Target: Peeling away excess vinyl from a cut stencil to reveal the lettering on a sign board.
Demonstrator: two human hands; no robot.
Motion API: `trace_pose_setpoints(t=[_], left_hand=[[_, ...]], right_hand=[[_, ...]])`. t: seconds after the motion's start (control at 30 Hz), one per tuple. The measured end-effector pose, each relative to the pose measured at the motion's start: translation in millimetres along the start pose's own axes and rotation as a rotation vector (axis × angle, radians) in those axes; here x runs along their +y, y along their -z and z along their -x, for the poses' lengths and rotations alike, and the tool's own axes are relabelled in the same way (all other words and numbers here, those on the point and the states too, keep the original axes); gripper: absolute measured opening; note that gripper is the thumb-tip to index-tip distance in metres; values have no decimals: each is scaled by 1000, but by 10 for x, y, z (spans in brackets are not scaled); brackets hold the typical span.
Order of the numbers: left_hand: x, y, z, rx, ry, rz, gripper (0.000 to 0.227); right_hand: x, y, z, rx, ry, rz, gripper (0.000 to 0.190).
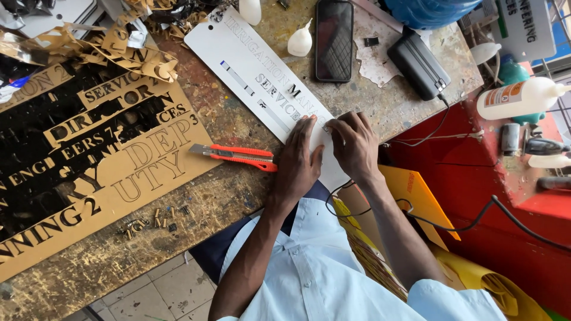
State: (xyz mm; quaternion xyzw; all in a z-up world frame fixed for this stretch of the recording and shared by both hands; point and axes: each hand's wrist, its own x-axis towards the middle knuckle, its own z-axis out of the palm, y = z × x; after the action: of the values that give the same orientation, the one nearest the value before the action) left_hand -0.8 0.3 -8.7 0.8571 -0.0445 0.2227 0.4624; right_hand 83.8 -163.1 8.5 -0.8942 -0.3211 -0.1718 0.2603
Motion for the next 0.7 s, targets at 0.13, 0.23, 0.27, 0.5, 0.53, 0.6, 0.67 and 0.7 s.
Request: trace_pose_setpoints(t=[0.13, 0.23, 0.27, 0.5, 0.53, 0.6, 0.67, 0.7], left_hand=[[-17, -19, 7, 1, 2, 3, 67], [-5, 7, -8, -1, -2, 14, 65], [-1, 13, -14, 1, -4, 13, 65], [14, 19, -14, 7, 2, 12, 61], [21, 28, -21, 1, 0, 16, 61], [43, 35, -29, 8, 1, 18, 61], [36, 18, -13, 6, 6, 5, 62], [21, 15, -25, 6, 4, -6, 62]], right_hand=[[7, 3, 106, -18, -4, 16, 8], [38, 59, 84, -63, -35, -16, 5], [69, 39, 80, -54, -55, -40, 4], [-36, 28, 15, -40, -89, -74, 7], [-1, -32, 31, -39, -96, -70, 7], [80, -141, 65, -7, -65, -29, 7], [78, -118, 70, -24, -49, -18, 6], [78, -111, 56, -36, -30, -3, 6]])
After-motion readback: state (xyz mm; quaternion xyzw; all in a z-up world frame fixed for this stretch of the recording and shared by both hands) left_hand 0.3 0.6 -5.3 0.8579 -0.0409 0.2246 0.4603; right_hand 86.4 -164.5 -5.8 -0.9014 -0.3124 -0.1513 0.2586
